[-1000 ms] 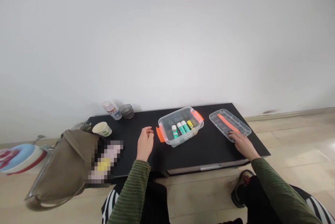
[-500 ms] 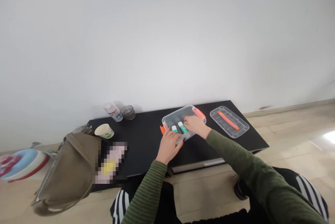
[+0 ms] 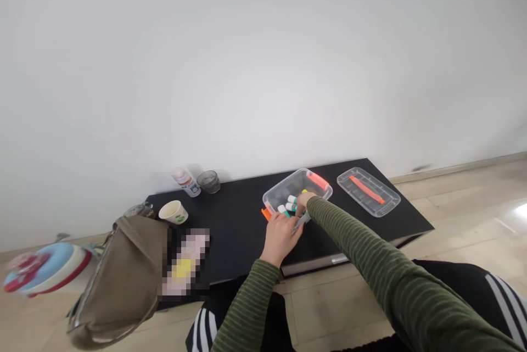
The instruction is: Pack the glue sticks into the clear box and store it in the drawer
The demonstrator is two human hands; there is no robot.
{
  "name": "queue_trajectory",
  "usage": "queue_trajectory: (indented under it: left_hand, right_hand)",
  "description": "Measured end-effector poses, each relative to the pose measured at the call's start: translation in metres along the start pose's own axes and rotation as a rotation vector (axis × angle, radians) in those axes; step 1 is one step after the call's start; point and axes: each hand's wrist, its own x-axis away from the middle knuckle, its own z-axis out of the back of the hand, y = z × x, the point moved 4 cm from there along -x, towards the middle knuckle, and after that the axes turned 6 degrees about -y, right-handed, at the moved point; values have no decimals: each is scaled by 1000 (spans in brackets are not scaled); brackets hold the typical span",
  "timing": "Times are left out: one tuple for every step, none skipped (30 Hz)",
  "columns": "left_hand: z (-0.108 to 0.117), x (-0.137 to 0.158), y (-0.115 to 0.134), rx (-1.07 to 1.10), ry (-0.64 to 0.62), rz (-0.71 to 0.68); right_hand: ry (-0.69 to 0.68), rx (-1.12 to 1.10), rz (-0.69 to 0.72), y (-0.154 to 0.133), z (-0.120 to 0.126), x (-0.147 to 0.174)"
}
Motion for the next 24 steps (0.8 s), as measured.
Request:
queue_trajectory:
  left_hand:
    - [1,0,0,-1,-5,10]
    - [2,-1,-1,4,-10,23]
    - [4,-1,-3,19,-11,40]
    - [6,-1,-5,49,-4,56]
    - [9,-1,-6,96,13,71]
    - [12,-1,-8,156,43,87]
    - [15,0,-10,226,85,108]
    - [18,2,-10,296,134,135]
    - [20,3,-10,362,184,167]
    - [21,5,-7,418,225,196]
    - [21,6,-3,460,254,214]
    - [20,6,3,486,263,219]
    - [18,6,12,497,248,218]
    - [15,4,21,494,208,218]
    - [11,3,30,479,149,224]
    - [7,0,39,453,80,236]
    - [2,-2,48,422,8,247]
    - [-2,-5,56,391,-59,253]
    - [-6,-9,63,362,-114,246]
    - [-9,-12,71,337,-157,231]
    - [-13,-15,77,317,-190,215]
    - [-16,-18,83,301,-218,206]
    - [-19,-21,88,289,-242,205]
    - [-23,-24,92,279,-261,211]
  right_hand:
    - [-20,22,-25,0,2,3]
    - [-24,36,-41,0,5,7]
    - [-17,46,-50,1,9,13]
    - [15,54,-49,3,14,20]
    - [77,60,-36,5,20,29]
    - [168,65,-9,7,25,41]
    - [279,71,32,9,30,56]
    - [399,77,82,12,33,72]
    - [510,83,141,14,33,90]
    - [584,88,192,17,29,107]
    - [611,93,238,20,21,122]
    - [620,100,281,22,10,135]
    - [619,107,319,25,-2,146]
    - [617,106,344,29,-16,154]
    - [622,93,348,33,-29,160]
    - [635,71,334,39,-41,164]
    - [658,44,307,46,-52,167]
    - [691,18,273,54,-61,168]
    - [732,-3,237,62,-69,169]
    - [777,-14,206,70,-76,170]
    - [824,-19,179,78,-81,171]
    - [867,-19,155,85,-85,173]
    - [899,-15,138,91,-88,174]
    - [922,-12,124,96,-90,175]
